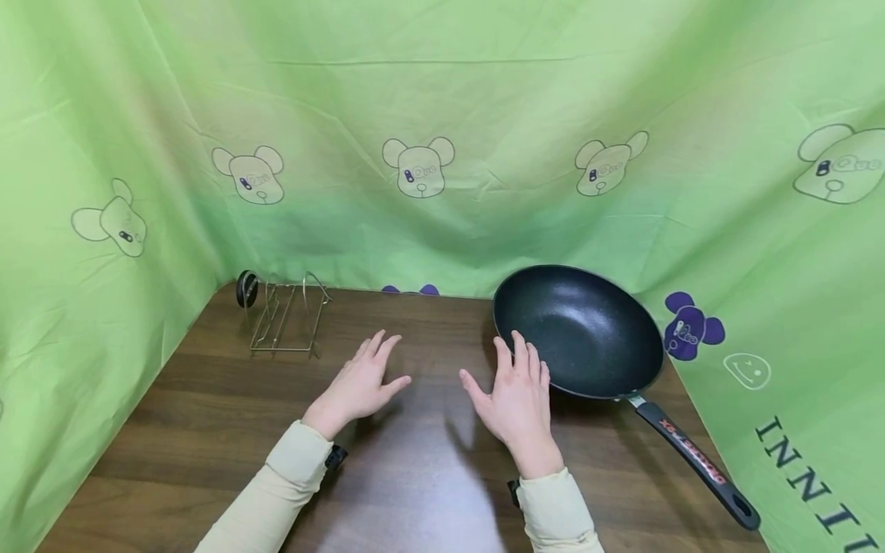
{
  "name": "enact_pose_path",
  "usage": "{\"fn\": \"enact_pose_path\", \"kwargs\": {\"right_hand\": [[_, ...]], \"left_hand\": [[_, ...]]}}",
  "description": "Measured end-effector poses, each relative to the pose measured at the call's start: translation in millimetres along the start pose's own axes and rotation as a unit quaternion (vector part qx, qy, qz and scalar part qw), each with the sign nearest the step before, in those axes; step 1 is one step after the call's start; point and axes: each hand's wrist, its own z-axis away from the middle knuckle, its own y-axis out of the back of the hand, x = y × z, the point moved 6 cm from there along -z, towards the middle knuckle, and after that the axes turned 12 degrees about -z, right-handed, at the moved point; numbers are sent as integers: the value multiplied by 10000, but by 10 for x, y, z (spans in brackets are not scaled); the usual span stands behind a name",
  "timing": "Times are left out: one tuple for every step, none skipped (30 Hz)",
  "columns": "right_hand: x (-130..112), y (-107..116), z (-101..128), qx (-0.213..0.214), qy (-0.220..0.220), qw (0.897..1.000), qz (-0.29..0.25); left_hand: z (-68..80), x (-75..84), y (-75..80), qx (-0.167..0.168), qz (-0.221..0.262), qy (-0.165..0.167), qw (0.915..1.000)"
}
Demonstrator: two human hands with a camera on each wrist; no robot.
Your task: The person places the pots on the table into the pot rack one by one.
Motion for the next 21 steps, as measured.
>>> {"fn": "enact_pose_path", "kwargs": {"right_hand": [[9, 11, 1, 5, -4, 10000, 9], [18, 24, 3, 11, -12, 10000, 17], [28, 38, 6, 19, -21, 10000, 26], [40, 54, 9, 32, -30, 10000, 38], [52, 71, 13, 53, -38, 10000, 49], [66, 90, 17, 79, -51, 9999, 56], [79, 107, 21, 110, -61, 9999, 62], [91, 124, 23, 144, -65, 9999, 61], [102, 138, 25, 175, -66, 9998, 61], [114, 154, 25, 203, -68, 9998, 54], [125, 169, 25, 227, -69, 9997, 43], [135, 184, 25, 250, -74, 9997, 31], [145, 198, 25, 268, -78, 9996, 25], [155, 213, 26, 287, -85, 9995, 19], [164, 228, 29, 297, -104, 9995, 14], [172, 243, 31, 307, -129, 9994, 6], [183, 259, 35, 316, -164, 9994, 7], [194, 277, 39, 327, -202, 9993, 4], [204, 294, 43, 339, -240, 9991, 3], [216, 312, 49, 343, -291, 9990, 7], [226, 330, 55, 349, -338, 9988, 7]], "left_hand": [[-1, 8, -5, -13, 6, -18, 10000], [-3, 17, -11, -16, 29, -34, 10000], [-4, 26, -18, -13, 41, -54, 10000], [-8, 36, -28, -5, 55, -84, 9999], [-10, 46, -40, 0, 66, -106, 9999], [-15, 55, -57, -8, 75, -125, 9999], [-17, 64, -67, 4, 105, -154, 9998], [-17, 71, -78, 10, 122, -168, 9998], [-20, 75, -92, 27, 125, -184, 9997], [-22, 84, -100, 38, 155, -190, 9997], [-22, 90, -108, 43, 186, -182, 9997], [-21, 96, -115, 41, 223, -172, 9996], [-17, 104, -118, 41, 271, -159, 9995], [-13, 109, -120, 56, 302, -157, 9994], [-9, 115, -128, 61, 336, -153, 9993], [0, 125, -129, 48, 391, -139, 9991], [4, 132, -138, 50, 414, -137, 9990], [10, 141, -143, 62, 449, -141, 9989], [14, 152, -150, 78, 483, -146, 9987], [18, 163, -158, 91, 494, -147, 9986], [19, 174, -170, 90, 513, -137, 9986]]}}
